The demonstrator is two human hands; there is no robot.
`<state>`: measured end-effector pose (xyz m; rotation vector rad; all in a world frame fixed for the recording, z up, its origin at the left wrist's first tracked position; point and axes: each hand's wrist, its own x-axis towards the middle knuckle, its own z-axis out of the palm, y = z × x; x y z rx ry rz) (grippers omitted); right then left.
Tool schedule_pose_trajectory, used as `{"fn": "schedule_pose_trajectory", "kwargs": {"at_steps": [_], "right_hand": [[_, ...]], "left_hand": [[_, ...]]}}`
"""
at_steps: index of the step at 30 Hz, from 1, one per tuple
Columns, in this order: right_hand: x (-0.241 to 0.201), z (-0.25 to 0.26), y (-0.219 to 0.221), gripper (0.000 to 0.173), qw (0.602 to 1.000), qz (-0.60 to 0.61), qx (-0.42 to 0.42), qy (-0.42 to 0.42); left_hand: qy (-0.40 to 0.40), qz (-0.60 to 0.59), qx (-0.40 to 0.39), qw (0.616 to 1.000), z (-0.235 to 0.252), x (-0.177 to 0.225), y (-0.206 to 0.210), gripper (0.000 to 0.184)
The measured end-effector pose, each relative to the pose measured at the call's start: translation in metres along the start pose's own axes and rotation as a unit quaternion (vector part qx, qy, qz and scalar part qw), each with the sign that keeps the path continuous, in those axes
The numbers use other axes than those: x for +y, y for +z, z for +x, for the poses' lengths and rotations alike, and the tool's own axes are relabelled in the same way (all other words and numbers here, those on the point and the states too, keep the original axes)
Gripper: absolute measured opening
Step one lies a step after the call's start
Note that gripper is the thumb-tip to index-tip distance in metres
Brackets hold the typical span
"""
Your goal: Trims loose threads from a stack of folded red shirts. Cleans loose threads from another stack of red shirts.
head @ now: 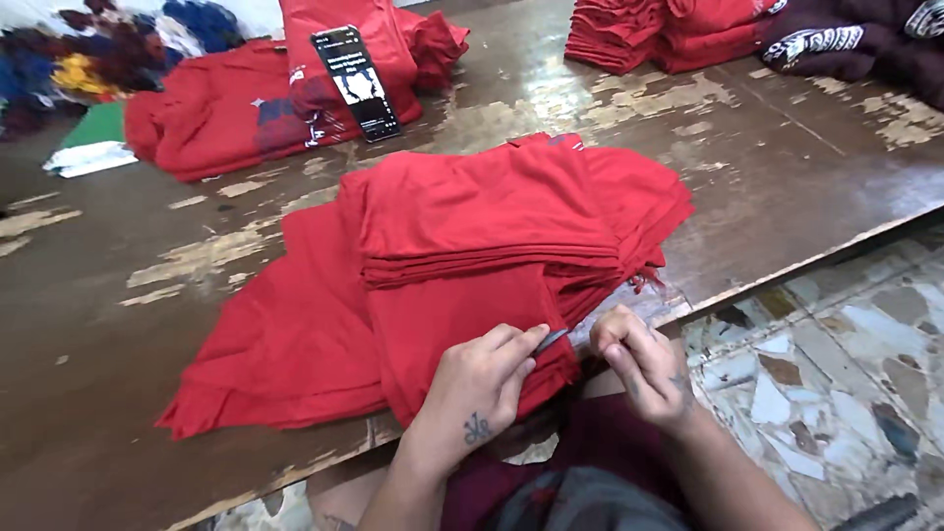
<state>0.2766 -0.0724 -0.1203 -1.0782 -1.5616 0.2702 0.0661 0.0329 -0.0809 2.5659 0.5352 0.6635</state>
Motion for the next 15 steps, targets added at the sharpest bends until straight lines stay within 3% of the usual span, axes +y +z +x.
{"fn": "schedule_pose_trajectory", "kwargs": {"at_steps": [3, 6, 8, 15], "right_hand": [[0.000, 0.002, 0.003, 0.054, 0.999, 0.021, 0.020, -0.021], [0.008, 0.007, 0.010, 0.029, 0.992, -0.119, -0.027, -0.013], [0.014, 0.005, 0.015, 0.017, 0.988, -0.152, -0.029, -0.030], [0.004, -0.003, 0.000, 0.020, 0.993, -0.106, -0.030, -0.031]], "left_hand": [[-0.039, -0.070, 0.024, 0.996, -0.003, -0.004, -0.001, 0.036], [-0.060, -0.113, 0.037, 0.991, -0.004, -0.005, -0.003, 0.039], [-0.061, -0.108, 0.032, 0.992, -0.005, -0.004, -0.004, 0.039], [-0.012, -0.060, -0.012, 0.998, -0.010, 0.001, -0.008, 0.036]]}}
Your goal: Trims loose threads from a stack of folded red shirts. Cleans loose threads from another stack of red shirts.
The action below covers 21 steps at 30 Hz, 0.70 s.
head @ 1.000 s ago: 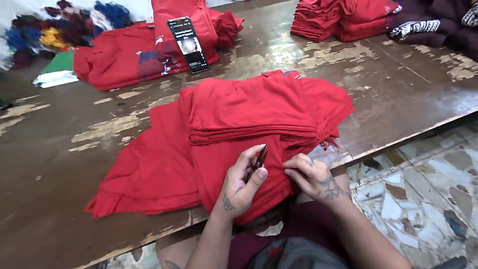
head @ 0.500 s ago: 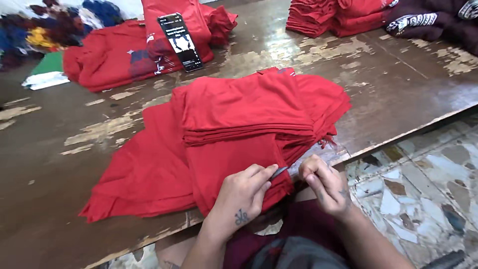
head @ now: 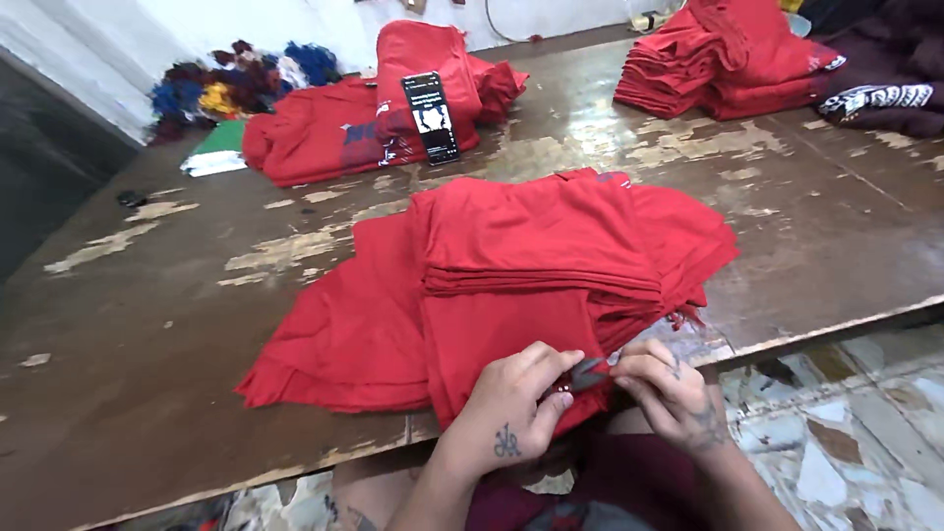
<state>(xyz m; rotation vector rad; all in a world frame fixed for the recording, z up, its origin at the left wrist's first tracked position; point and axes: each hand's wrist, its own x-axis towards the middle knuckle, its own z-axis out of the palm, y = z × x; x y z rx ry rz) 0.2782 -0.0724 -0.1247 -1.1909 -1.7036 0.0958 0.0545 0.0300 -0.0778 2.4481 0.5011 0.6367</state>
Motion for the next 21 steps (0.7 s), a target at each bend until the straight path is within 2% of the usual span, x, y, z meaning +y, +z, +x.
{"fn": "schedule_pose_trajectory", "kwargs": {"at_steps": [6, 10, 14, 17, 19, 21], "right_hand": [[-0.004, -0.003, 0.002, 0.019, 0.999, 0.002, 0.034, -0.003], [-0.004, -0.005, 0.001, 0.018, 0.998, 0.019, 0.062, -0.009], [-0.009, -0.009, 0.001, 0.017, 0.997, 0.029, 0.073, -0.024], [-0.011, -0.011, -0.003, 0.034, 0.995, 0.055, 0.067, -0.039], [-0.009, -0.006, -0.001, 0.043, 0.999, 0.023, 0.030, -0.018], [-0.004, 0.000, 0.009, 0.031, 0.999, -0.031, -0.006, -0.008]], "left_hand": [[0.038, 0.082, 0.036, 0.995, -0.004, -0.001, 0.008, 0.032], [0.038, 0.080, 0.028, 0.996, -0.004, 0.001, 0.007, 0.033], [0.051, 0.097, 0.058, 0.992, -0.001, 0.002, 0.013, 0.032], [0.028, 0.057, 0.079, 0.995, -0.001, -0.001, 0.014, 0.033], [-0.004, 0.001, 0.096, 0.995, 0.000, -0.003, 0.013, 0.038], [-0.028, -0.026, 0.101, 0.994, -0.002, -0.004, 0.008, 0.042]]}}
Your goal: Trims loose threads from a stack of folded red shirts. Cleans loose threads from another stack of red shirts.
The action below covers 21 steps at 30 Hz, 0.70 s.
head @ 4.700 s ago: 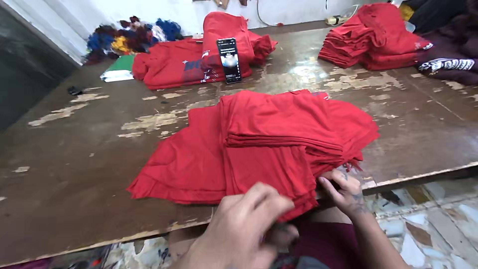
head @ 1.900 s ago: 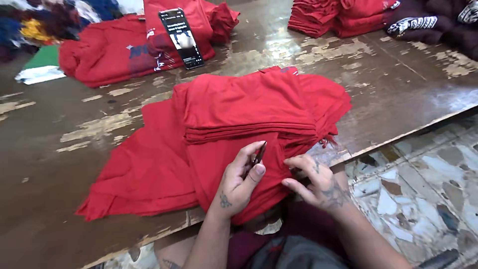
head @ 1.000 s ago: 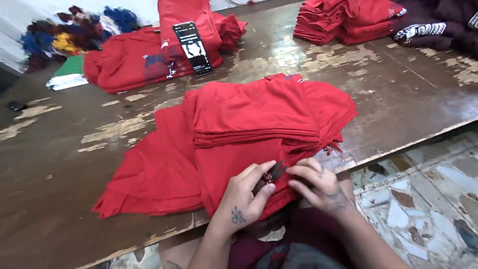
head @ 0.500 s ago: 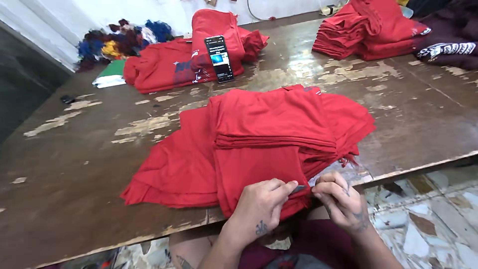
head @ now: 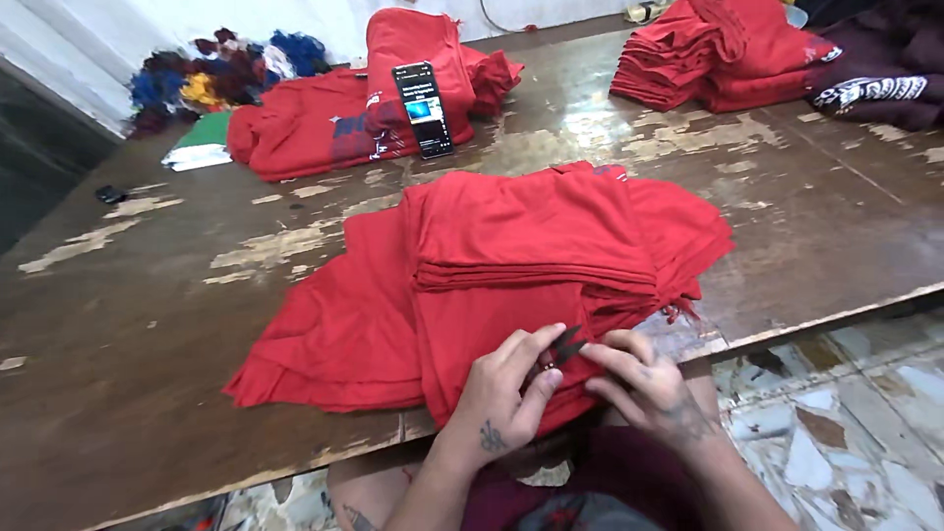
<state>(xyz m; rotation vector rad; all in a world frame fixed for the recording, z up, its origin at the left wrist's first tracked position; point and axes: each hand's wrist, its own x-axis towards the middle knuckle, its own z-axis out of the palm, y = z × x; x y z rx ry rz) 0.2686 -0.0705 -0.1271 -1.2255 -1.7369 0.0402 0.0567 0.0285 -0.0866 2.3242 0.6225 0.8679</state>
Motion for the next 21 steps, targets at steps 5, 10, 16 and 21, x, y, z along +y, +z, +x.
{"fn": "schedule_pose_trajectory", "kwargs": {"at_steps": [5, 10, 16, 21], "right_hand": [[-0.001, -0.014, -0.031, 0.018, 0.997, 0.040, -0.061, -0.011], [-0.002, -0.015, -0.049, 0.041, 0.988, 0.043, -0.140, 0.048], [-0.002, 0.026, 0.011, 0.028, 0.995, 0.080, 0.009, 0.059], [0.013, 0.029, 0.020, 0.037, 0.871, 0.475, 0.022, 0.126]], "left_hand": [[-0.010, 0.153, -0.048, 0.987, -0.021, 0.006, -0.022, 0.031], [0.016, 0.141, -0.092, 0.986, -0.015, 0.004, -0.035, 0.017], [-0.057, -0.050, -0.051, 0.996, 0.033, 0.009, -0.023, 0.020], [-0.211, -0.330, 0.098, 0.915, 0.041, -0.013, -0.007, 0.021]]}}
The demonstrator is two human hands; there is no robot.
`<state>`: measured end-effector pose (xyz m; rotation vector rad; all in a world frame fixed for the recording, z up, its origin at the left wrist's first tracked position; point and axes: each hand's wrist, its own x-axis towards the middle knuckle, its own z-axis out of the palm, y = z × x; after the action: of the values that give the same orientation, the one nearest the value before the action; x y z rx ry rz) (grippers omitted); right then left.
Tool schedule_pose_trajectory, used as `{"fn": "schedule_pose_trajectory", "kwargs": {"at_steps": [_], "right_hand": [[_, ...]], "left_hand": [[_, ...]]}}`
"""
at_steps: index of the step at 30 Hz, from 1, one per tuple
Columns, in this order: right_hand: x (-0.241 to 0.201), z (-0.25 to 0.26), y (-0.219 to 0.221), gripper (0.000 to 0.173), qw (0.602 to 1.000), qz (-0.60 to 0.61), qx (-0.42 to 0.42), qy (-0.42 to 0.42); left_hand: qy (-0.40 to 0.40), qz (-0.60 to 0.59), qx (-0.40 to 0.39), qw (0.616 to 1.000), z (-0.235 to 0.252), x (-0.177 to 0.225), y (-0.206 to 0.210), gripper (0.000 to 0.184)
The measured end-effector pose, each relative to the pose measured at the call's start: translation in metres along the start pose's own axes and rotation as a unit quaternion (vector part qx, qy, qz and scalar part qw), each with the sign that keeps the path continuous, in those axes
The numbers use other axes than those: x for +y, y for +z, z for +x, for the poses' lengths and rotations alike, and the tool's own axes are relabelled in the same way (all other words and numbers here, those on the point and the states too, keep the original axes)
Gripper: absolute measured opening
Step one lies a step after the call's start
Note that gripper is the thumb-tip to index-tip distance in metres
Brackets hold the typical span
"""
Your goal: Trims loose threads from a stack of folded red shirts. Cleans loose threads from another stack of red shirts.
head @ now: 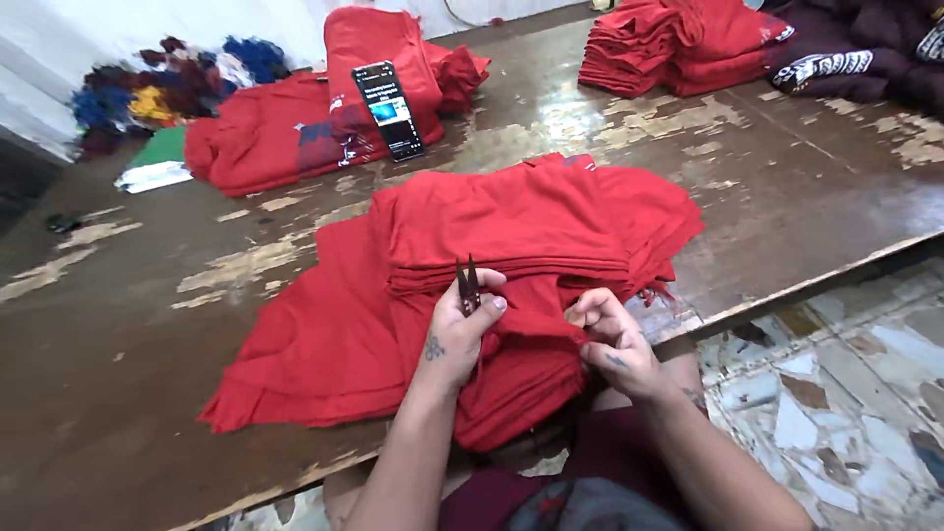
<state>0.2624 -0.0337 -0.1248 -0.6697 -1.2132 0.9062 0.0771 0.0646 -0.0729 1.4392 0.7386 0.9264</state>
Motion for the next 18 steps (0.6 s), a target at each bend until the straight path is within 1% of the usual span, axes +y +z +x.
{"fn": "schedule_pose_trajectory", "kwargs": {"at_steps": [1, 2, 3, 4, 5, 6, 7, 8, 9, 11, 13, 14, 16, 17, 18], "right_hand": [[-0.002, -0.001, 0.000, 0.039, 1.000, -0.017, -0.016, -0.002], [-0.006, -0.001, 0.001, 0.038, 0.997, -0.069, -0.026, -0.011], [-0.009, -0.001, 0.003, 0.037, 0.988, -0.150, -0.023, -0.024], [-0.012, 0.001, 0.007, 0.039, 0.968, -0.247, -0.013, -0.035], [-0.013, 0.003, 0.010, 0.042, 0.937, -0.345, 0.002, -0.048], [-0.013, 0.005, 0.013, 0.040, 0.900, -0.431, 0.016, -0.062], [-0.014, 0.005, 0.013, 0.034, 0.869, -0.489, 0.021, -0.072], [-0.017, 0.003, 0.011, 0.027, 0.850, -0.521, 0.016, -0.076], [-0.025, -0.001, 0.006, 0.023, 0.839, -0.539, 0.001, -0.072], [-0.043, -0.013, -0.006, 0.021, 0.828, -0.556, -0.036, -0.060], [-0.056, -0.024, -0.017, 0.022, 0.829, -0.551, -0.060, -0.072], [-0.059, -0.029, -0.019, 0.023, 0.833, -0.542, -0.067, -0.088], [-0.059, -0.036, -0.018, 0.023, 0.839, -0.528, -0.059, -0.116], [-0.056, -0.039, -0.017, 0.022, 0.842, -0.522, -0.044, -0.127], [-0.054, -0.040, -0.015, 0.020, 0.845, -0.517, -0.025, -0.137]], "left_hand": [[0.001, -0.009, 0.002, 1.000, -0.001, -0.001, 0.000, 0.020], [0.005, -0.012, 0.001, 1.000, -0.003, -0.003, 0.001, 0.020], [0.011, -0.012, -0.001, 1.000, -0.005, -0.004, 0.001, 0.020], [0.016, -0.010, -0.004, 1.000, -0.005, -0.006, 0.002, 0.019], [0.021, -0.008, -0.008, 1.000, -0.006, -0.007, 0.002, 0.019], [0.028, -0.003, -0.013, 1.000, -0.006, -0.006, 0.002, 0.019], [0.042, 0.007, -0.020, 0.999, -0.007, -0.006, 0.001, 0.018], [0.059, 0.023, -0.030, 0.998, -0.007, -0.006, 0.000, 0.017], [0.075, 0.051, -0.040, 0.995, -0.008, -0.005, -0.002, 0.015], [0.108, 0.145, -0.077, 0.981, -0.010, -0.002, -0.008, 0.016], [0.136, 0.276, -0.124, 0.943, -0.013, 0.001, -0.012, 0.024], [0.150, 0.351, -0.143, 0.913, -0.014, 0.004, -0.013, 0.029], [0.183, 0.486, -0.161, 0.839, -0.019, 0.016, -0.009, 0.040], [0.204, 0.525, -0.167, 0.809, -0.021, 0.026, -0.006, 0.040], [0.230, 0.545, -0.174, 0.787, -0.023, 0.036, -0.002, 0.038]]}}
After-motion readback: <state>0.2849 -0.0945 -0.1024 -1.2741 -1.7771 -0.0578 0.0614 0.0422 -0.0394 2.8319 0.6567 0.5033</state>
